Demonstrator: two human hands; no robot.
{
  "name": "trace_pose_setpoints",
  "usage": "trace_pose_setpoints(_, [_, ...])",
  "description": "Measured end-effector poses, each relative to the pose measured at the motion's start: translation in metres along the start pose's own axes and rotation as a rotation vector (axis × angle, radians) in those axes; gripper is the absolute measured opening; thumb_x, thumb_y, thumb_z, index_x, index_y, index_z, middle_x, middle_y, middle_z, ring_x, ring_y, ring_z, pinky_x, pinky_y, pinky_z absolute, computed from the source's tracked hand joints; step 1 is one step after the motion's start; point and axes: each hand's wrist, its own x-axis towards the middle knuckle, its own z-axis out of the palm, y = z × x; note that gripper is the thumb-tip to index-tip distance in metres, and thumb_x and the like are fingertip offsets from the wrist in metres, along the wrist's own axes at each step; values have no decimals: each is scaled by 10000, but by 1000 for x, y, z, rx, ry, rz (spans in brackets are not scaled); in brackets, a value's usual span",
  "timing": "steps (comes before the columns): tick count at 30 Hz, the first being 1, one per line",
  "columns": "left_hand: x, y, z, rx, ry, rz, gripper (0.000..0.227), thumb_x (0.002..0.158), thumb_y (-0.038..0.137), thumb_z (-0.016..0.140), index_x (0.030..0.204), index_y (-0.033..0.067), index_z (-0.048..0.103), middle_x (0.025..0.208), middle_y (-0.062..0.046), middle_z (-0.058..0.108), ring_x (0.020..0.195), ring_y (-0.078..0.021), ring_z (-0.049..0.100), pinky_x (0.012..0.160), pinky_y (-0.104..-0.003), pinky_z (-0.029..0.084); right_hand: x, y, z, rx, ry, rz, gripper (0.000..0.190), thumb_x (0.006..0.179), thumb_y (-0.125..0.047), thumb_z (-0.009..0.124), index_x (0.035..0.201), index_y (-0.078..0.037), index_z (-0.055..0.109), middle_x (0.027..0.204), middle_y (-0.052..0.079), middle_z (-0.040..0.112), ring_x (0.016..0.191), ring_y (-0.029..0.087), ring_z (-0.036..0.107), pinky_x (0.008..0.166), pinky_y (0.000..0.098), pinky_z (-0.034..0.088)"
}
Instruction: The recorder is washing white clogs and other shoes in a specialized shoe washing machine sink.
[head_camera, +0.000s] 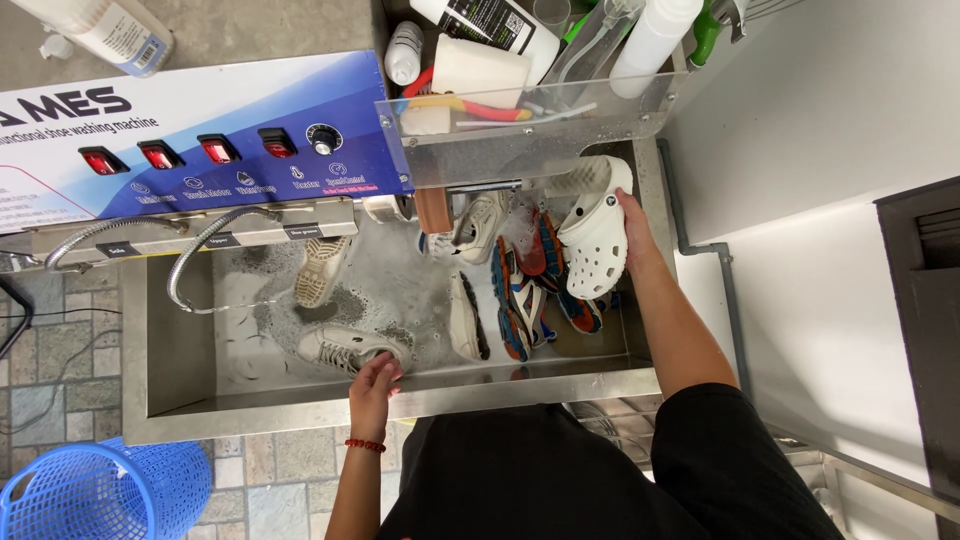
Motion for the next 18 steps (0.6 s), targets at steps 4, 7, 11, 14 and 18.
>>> trace_pose_setpoints(4, [-4, 8, 4, -12, -14, -19, 391, 982, 160, 603, 1336, -3, 628, 1204, -126, 735, 1060, -196, 699, 820, -327, 562, -8, -9, 13, -23, 41, 17, 599, 927, -521, 600, 1318, -67, 581, 1185, 161, 694, 1041, 260, 696, 899, 396, 585])
trace_pose_setpoints(7, [-1, 5, 5, -4, -20, -21, 389, 983, 160, 600, 1334, -6, 626, 1201, -122, 737, 1050, -193, 702, 820, -327, 563, -6, -14, 17, -40, 34, 33, 601, 915, -528, 613, 1305, -72, 585, 1160, 159, 699, 1005, 260, 704, 873, 399, 589])
trace_pose_setpoints(11, [3, 1, 5, -6, -42, -8, 387, 984, 157, 599, 1331, -11, 630, 1198, -124, 734, 1042, -196, 698, 816, -330, 561, 0, -8, 13, -33, 2, 30, 603, 920, -517, 643, 1301, -49, 618, 1146, 168, 706, 978, 262, 708, 851, 392, 590])
trace_pose_setpoints(14, [4, -1, 5, 1, -51, -8, 389, 985, 164, 601, 1333, -7, 632, 1199, -128, 735, 1041, -194, 702, 813, -326, 558, -8, -9, 17, -52, 20, 31, 597, 934, -489, 646, 1337, -54, 581, 1161, 171, 687, 981, 263, 703, 840, 404, 594])
trace_pose_setpoints(18, [-2, 9, 8, 53, -73, 4, 391, 986, 171, 587, 1337, 4, 630, 1219, -116, 731, 1046, -180, 708, 816, -314, 564, -28, -25, 36, -150, 18, -69, 644, 932, -383, 635, 1475, -102, 434, 1241, 164, 633, 1042, 255, 687, 851, 422, 600])
